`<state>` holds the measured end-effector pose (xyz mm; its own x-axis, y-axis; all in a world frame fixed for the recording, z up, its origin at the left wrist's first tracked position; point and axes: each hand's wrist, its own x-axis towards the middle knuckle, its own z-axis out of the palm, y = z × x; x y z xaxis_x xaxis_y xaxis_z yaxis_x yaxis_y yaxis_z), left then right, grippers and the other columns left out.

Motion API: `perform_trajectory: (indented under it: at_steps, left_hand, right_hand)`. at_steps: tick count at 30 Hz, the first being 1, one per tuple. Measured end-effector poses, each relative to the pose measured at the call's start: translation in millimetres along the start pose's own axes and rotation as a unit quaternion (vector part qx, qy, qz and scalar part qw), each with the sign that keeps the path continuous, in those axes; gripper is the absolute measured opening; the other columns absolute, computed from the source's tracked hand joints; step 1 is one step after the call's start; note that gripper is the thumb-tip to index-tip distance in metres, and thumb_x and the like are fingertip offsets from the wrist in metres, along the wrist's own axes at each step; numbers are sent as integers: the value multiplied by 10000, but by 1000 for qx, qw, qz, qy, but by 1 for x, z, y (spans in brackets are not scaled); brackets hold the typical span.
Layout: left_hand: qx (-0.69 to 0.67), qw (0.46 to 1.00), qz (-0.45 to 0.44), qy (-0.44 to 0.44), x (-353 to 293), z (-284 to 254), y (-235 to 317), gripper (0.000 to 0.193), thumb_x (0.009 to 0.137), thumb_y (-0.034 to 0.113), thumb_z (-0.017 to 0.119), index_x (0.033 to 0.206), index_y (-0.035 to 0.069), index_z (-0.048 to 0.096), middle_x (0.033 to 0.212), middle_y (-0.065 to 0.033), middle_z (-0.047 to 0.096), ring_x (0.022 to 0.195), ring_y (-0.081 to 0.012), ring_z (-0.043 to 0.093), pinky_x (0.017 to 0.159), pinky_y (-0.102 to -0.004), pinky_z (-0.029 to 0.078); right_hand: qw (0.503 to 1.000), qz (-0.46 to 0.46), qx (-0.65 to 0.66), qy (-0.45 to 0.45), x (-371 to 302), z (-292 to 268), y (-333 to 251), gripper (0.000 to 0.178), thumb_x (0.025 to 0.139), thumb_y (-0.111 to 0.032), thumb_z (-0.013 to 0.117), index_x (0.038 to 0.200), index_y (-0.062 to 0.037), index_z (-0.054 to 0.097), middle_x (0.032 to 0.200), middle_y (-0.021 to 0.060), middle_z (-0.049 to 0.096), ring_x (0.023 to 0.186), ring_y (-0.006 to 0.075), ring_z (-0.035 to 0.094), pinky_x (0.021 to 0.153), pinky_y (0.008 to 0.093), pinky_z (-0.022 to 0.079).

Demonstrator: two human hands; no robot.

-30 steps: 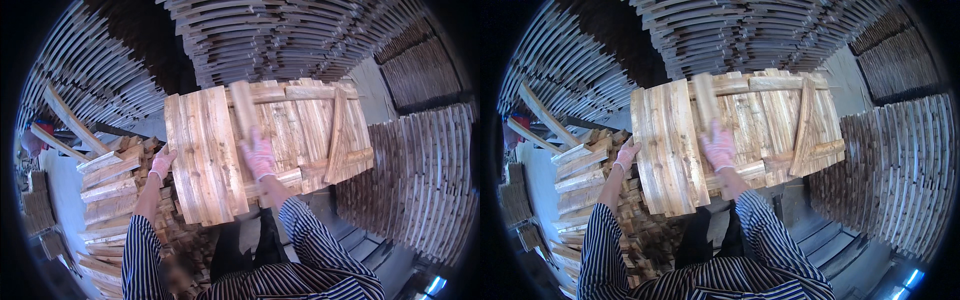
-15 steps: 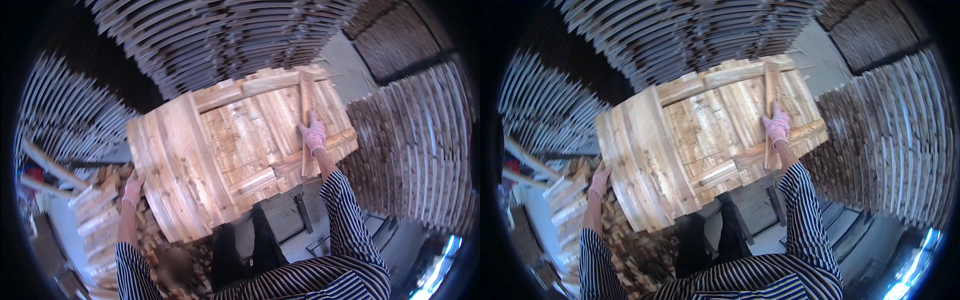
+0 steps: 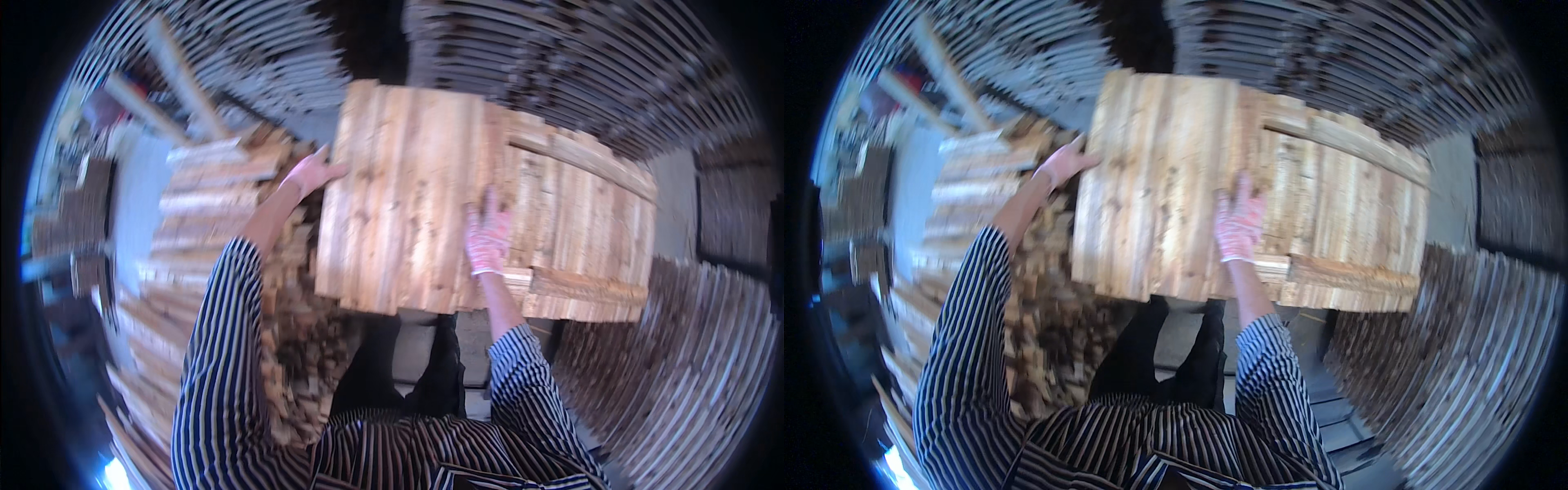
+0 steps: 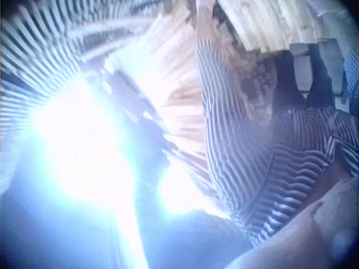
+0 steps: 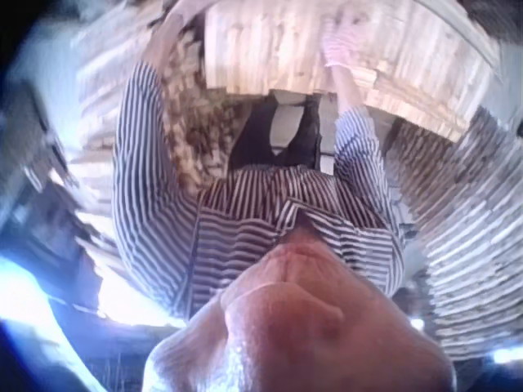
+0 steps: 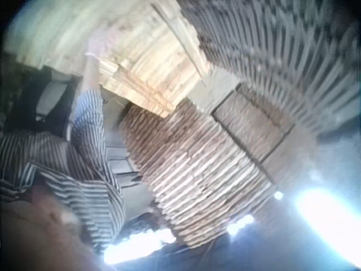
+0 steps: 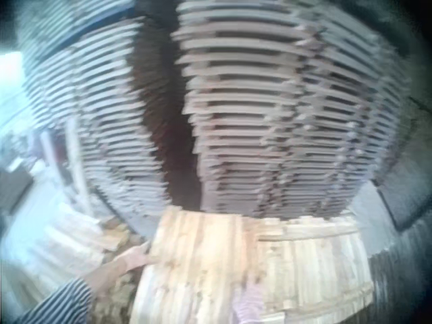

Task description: The person picks up bundles of wooden planks from a large pile and stacks them onto a separate, organized stack. The person wears pink gloves and handles the wood by hand, moving from one pile to another in a repetitive manner.

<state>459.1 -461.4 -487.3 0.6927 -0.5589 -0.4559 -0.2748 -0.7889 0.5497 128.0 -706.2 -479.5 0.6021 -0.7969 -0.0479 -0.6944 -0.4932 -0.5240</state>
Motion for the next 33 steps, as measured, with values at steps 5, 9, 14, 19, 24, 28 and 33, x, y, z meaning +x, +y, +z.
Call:
perform_trajectory:
  at_steps: [5,9,14,19,24,28,33]
  left_hand:
    - [-165,971,-74,-158,-2,12,44,828,846,652,718,1269,-59,673,1222,-148,707,1082,-238,667,966,-377,494]
    - [-118,981,-55,-144,-7,13,2,885,901,741,556,1264,-59,664,1258,-228,679,1168,-307,643,995,-428,482]
    - [-38,994,-64,-81,-11,1,21,1072,838,788,584,1411,-114,493,1357,-304,602,1308,-377,569,1087,-400,434]
    - [-192,953,-105,207,-39,42,26,973,773,468,825,1477,-42,388,1483,-283,457,1371,-427,458,1132,-436,397]
    - [-211,896,-34,390,-125,72,46,868,886,392,728,1547,-1,326,1584,-284,328,1507,-452,244,1229,-520,230]
    - [-280,872,-77,395,-231,125,32,806,915,368,694,1546,12,340,1568,-246,378,1479,-391,342,1215,-467,291]
    - [-411,850,-146,296,-382,154,16,708,922,296,712,1496,-7,428,1465,-237,513,1401,-339,472,1164,-399,371]
  right_hand:
    - [999,3,27,17,11,5,19,611,1025,-394,549,1559,-138,395,1312,331,502,1195,466,555,1041,478,441]
    - [1000,-24,3,14,-3,23,15,599,1042,-408,513,1581,-198,359,1276,318,501,1179,487,564,975,501,469]
    - [1000,-10,17,-22,-11,17,0,595,1073,-381,454,1607,-179,285,1346,335,481,1212,491,549,998,493,458]
    - [994,-19,-106,-22,-8,2,-30,597,1014,-315,575,1539,-86,408,1507,354,385,1362,478,451,1126,473,389]
    - [983,-177,-4,-35,-25,19,-137,625,941,-215,673,1507,-74,451,1559,287,376,1428,432,392,1160,466,369]
    - [895,-311,209,-242,-82,72,-241,577,973,-201,645,1499,-64,451,1483,210,487,1378,376,474,1136,463,407]
    - [765,-427,211,-433,-207,55,-367,587,989,-341,621,1499,-90,475,1479,201,510,1377,347,486,1156,419,388]
